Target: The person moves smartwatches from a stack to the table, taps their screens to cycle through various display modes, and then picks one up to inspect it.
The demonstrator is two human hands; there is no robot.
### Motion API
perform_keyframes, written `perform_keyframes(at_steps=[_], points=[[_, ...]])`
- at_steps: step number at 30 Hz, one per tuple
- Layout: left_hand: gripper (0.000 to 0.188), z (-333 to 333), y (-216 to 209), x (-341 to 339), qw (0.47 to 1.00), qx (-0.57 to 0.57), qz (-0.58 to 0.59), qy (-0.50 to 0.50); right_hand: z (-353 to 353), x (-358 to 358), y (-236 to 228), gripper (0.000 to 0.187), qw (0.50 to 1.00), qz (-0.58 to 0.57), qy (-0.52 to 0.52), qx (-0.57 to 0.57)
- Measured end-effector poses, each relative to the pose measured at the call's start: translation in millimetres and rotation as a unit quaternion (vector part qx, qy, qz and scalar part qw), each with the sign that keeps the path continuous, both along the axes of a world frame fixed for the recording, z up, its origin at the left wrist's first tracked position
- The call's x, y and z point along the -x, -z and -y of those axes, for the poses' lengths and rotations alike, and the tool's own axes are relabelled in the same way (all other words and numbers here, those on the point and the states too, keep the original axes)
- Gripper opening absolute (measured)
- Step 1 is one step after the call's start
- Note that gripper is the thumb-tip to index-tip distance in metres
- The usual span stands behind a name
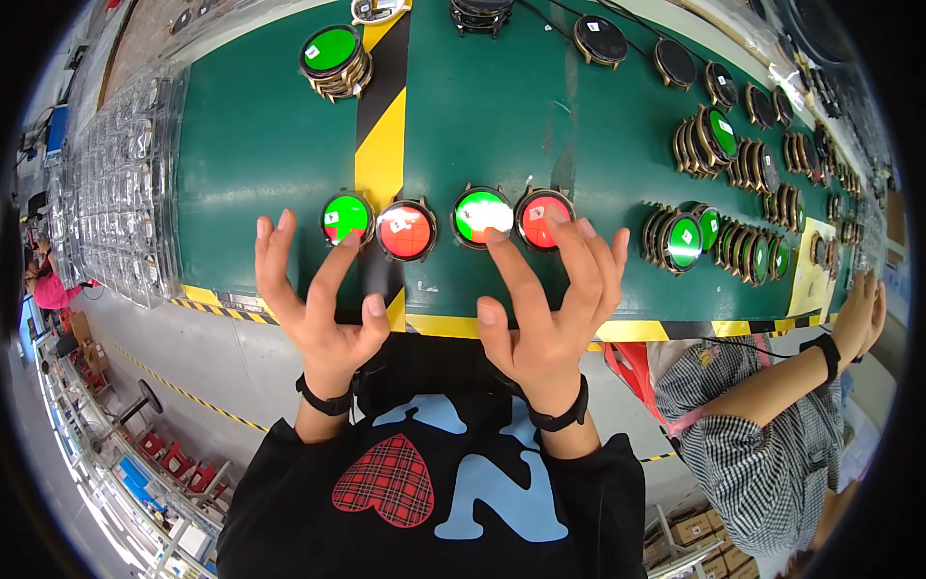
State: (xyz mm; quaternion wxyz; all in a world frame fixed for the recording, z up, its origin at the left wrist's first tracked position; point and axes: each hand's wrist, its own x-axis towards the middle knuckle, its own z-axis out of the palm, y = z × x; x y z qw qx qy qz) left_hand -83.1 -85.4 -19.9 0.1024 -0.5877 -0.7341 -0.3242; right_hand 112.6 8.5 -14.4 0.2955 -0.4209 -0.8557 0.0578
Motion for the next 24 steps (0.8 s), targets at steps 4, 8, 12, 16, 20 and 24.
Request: perform_keyframes(at_steps=[4, 8, 12, 16, 20, 24], points=[[0.041, -1, -2, -1, 0.998, 0.050, -0.045, -0.008, -1, -2, -1, 0.045, 1.000, 0.005, 0.006, 0.009], [0.043, 2, 10, 4, 0.997, -0.058, 0.052, -0.017, -1, -1, 1, 0.045, 1.000, -0.025, 0.010, 0.012], [0.046, 1, 9, 5, 0.999, -0.024, 0.024, -0.025, -1, -3, -1, 0.045, 0.999, -0.029, 0.012, 0.016], [0.048, 0, 8, 3, 0.999, -0.031, 0.016, -0.002, -3, -3, 0, 0.043, 0.999, -0.047, 0.019, 0.015], [0.049, -6, 3, -2, 0.999, -0.010, 0.035, -0.008, -1, -4, -4, 0.034, 0.995, -0.064, 0.041, 0.066], [0.052, -12, -3, -5, 0.999, 0.036, 0.024, -0.019, -2, -8, -5, 0.034, 0.990, -0.077, 0.067, 0.095]])
